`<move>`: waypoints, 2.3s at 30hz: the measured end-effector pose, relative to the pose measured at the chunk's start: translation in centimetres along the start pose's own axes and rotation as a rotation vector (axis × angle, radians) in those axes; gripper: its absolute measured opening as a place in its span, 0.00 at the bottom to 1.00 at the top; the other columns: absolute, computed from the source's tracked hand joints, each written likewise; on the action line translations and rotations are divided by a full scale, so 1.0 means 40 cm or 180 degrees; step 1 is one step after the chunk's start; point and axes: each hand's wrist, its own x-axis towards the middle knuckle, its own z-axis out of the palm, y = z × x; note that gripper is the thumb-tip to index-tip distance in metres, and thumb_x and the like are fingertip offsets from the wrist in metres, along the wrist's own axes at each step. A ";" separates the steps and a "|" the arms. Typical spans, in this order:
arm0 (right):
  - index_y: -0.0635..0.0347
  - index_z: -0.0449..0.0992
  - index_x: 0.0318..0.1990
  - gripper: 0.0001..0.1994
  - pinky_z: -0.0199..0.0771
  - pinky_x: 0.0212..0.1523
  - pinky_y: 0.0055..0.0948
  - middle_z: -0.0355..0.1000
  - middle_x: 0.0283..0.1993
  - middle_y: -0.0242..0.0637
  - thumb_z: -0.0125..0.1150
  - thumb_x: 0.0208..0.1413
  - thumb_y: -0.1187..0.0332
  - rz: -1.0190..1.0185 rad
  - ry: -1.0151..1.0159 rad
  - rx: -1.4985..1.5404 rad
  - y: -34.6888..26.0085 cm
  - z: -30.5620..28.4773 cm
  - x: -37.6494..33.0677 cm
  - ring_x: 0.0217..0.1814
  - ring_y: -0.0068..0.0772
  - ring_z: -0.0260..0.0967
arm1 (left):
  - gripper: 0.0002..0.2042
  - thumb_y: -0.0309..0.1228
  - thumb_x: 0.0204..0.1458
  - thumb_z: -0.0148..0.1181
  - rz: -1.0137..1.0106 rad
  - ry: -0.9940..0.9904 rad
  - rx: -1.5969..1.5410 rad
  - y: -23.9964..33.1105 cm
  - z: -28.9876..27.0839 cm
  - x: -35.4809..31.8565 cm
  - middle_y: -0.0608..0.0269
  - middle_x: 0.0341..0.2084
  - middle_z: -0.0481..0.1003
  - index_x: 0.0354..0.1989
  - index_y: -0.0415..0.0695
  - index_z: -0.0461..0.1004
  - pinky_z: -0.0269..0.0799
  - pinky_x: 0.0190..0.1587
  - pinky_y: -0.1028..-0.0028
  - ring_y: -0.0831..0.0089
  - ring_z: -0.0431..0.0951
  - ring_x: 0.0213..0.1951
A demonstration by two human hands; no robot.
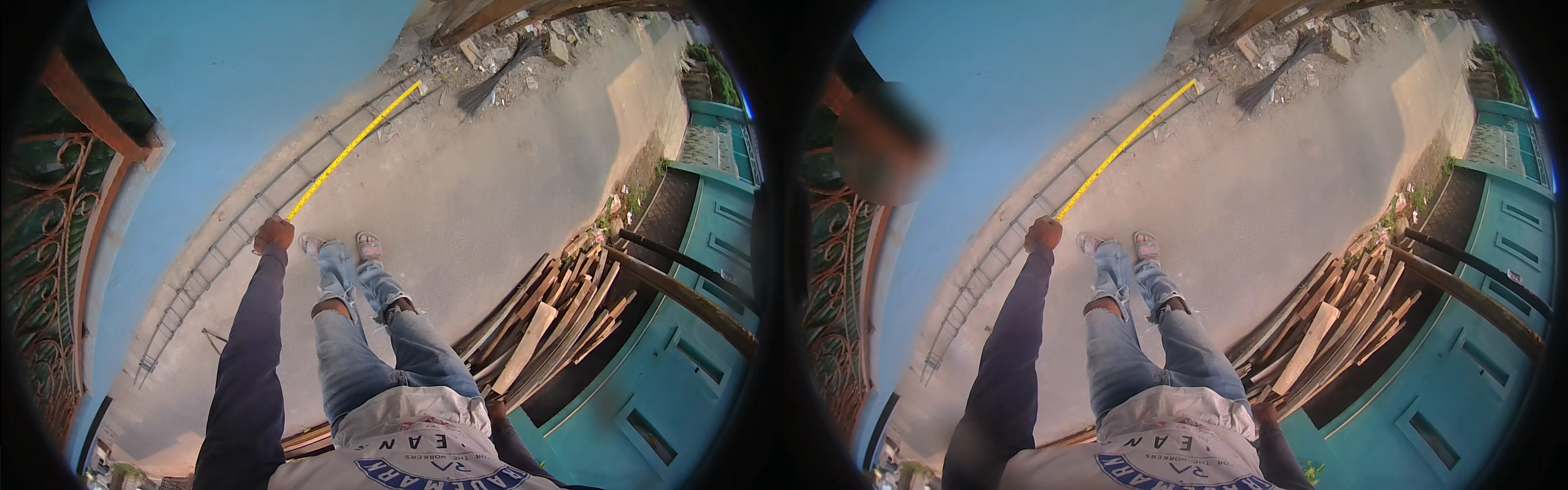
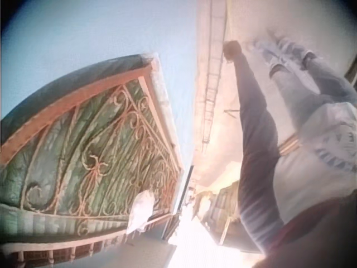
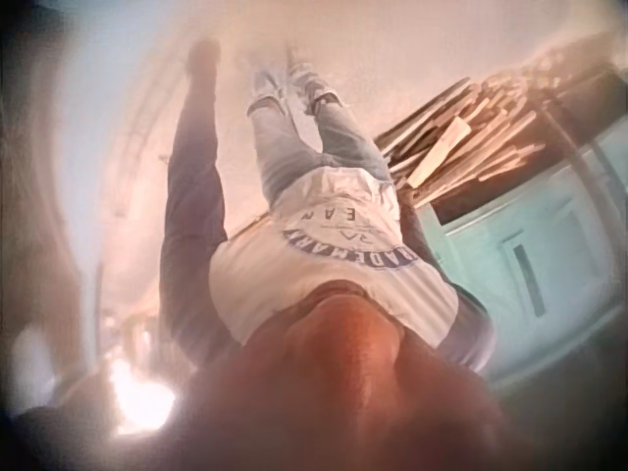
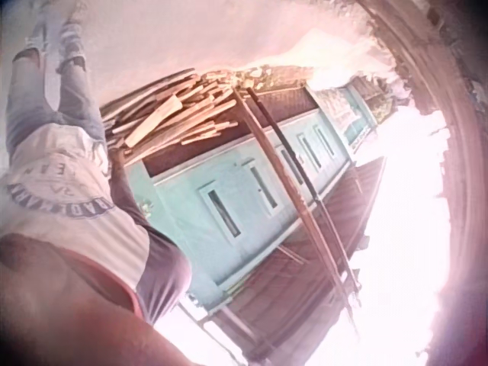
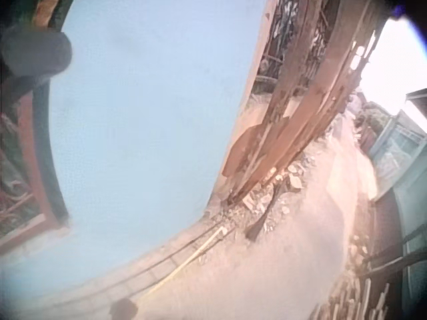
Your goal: The person cuts a bundle of wire ties with pliers, separates them, and places them along a metal conduit on the ground. They then measure the conduit with a tape measure and adjust the wire ties accordingly.
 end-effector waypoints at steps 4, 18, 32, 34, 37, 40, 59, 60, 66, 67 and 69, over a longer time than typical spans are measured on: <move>0.68 0.87 0.42 0.16 0.81 0.47 0.41 0.85 0.38 0.52 0.68 0.54 0.63 -0.0061 0.0233 0.1603 0.131 0.050 0.008 0.44 0.42 0.84 | 0.19 0.46 0.58 0.57 -0.0106 -0.0073 -0.0137 0.053 0.063 0.035 0.55 0.54 0.83 0.54 0.58 0.83 0.78 0.57 0.55 0.51 0.83 0.56; 0.65 0.87 0.40 0.14 0.80 0.42 0.40 0.84 0.36 0.49 0.67 0.58 0.61 -0.1093 0.0353 0.0276 0.235 0.263 -0.153 0.36 0.47 0.83 | 0.20 0.45 0.58 0.57 -0.0055 -0.0107 0.0220 0.076 0.094 0.056 0.57 0.57 0.81 0.57 0.59 0.82 0.77 0.60 0.56 0.54 0.81 0.59; 0.70 0.85 0.36 0.11 0.80 0.36 0.38 0.83 0.34 0.44 0.68 0.57 0.68 -0.1437 0.0596 0.0677 -0.040 0.045 -0.019 0.31 0.34 0.79 | 0.20 0.43 0.58 0.57 -0.0237 -0.0150 0.0280 -0.102 -0.014 -0.086 0.55 0.58 0.80 0.58 0.55 0.81 0.76 0.60 0.54 0.53 0.80 0.61; 0.69 0.84 0.41 0.13 0.82 0.30 0.35 0.82 0.33 0.43 0.66 0.61 0.65 -0.0818 -0.0232 0.1549 -0.255 -0.064 -0.013 0.29 0.34 0.79 | 0.20 0.44 0.59 0.56 -0.0350 -0.0062 0.0315 -0.210 -0.046 -0.142 0.56 0.58 0.81 0.57 0.55 0.82 0.76 0.59 0.52 0.53 0.80 0.60; 0.67 0.81 0.47 0.14 0.83 0.27 0.34 0.81 0.33 0.42 0.62 0.65 0.63 -0.1303 -0.0299 0.1576 -0.418 -0.154 0.097 0.28 0.33 0.80 | 0.19 0.44 0.59 0.55 -0.0254 -0.0164 0.0330 -0.459 -0.086 -0.224 0.57 0.55 0.82 0.54 0.56 0.83 0.75 0.59 0.51 0.53 0.81 0.59; 0.67 0.79 0.50 0.16 0.82 0.29 0.33 0.81 0.36 0.43 0.61 0.66 0.62 -0.1748 -0.0298 0.1587 -0.628 -0.244 0.063 0.29 0.33 0.79 | 0.18 0.45 0.59 0.55 -0.0266 -0.0317 0.0278 -0.661 -0.183 -0.382 0.58 0.53 0.83 0.51 0.54 0.84 0.77 0.59 0.52 0.52 0.82 0.55; 0.67 0.81 0.33 0.11 0.75 0.25 0.40 0.79 0.26 0.44 0.60 0.59 0.67 -0.2447 -0.0209 -0.1191 -0.713 0.450 -0.319 0.22 0.38 0.73 | 0.19 0.42 0.52 0.61 -0.0971 -0.1005 -0.0785 -1.907 0.120 -0.781 0.55 0.46 0.85 0.50 0.52 0.86 0.75 0.58 0.52 0.53 0.83 0.53; 0.65 0.81 0.30 0.11 0.70 0.25 0.41 0.78 0.25 0.42 0.61 0.58 0.65 -0.3348 -0.0005 -0.1839 -0.641 0.472 -0.213 0.20 0.35 0.68 | 0.18 0.42 0.52 0.61 -0.0919 -0.0834 -0.0762 -1.974 0.083 -0.761 0.56 0.46 0.85 0.50 0.53 0.86 0.75 0.58 0.52 0.53 0.83 0.53; 0.71 0.75 0.26 0.13 0.78 0.28 0.43 0.78 0.24 0.47 0.60 0.57 0.68 -0.2429 -0.0268 -0.2050 -0.695 0.730 -0.408 0.27 0.40 0.80 | 0.16 0.43 0.54 0.61 -0.0620 -0.0803 -0.0595 -2.448 -0.049 -0.706 0.62 0.45 0.85 0.49 0.59 0.87 0.75 0.57 0.52 0.56 0.84 0.53; 0.71 0.75 0.27 0.12 0.78 0.28 0.43 0.78 0.24 0.48 0.59 0.58 0.68 -0.2393 -0.0251 -0.2116 -0.720 0.753 -0.457 0.27 0.41 0.79 | 0.15 0.43 0.54 0.61 -0.0608 -0.0793 -0.0576 -2.511 -0.086 -0.684 0.62 0.45 0.85 0.48 0.59 0.87 0.75 0.57 0.52 0.57 0.84 0.53; 0.70 0.75 0.30 0.11 0.78 0.26 0.43 0.78 0.25 0.49 0.58 0.59 0.69 -0.2327 -0.0220 -0.2239 -0.775 0.806 -0.539 0.26 0.42 0.79 | 0.15 0.44 0.55 0.61 -0.0555 -0.0794 -0.0534 -2.626 -0.177 -0.645 0.64 0.44 0.85 0.47 0.59 0.87 0.75 0.57 0.53 0.58 0.84 0.52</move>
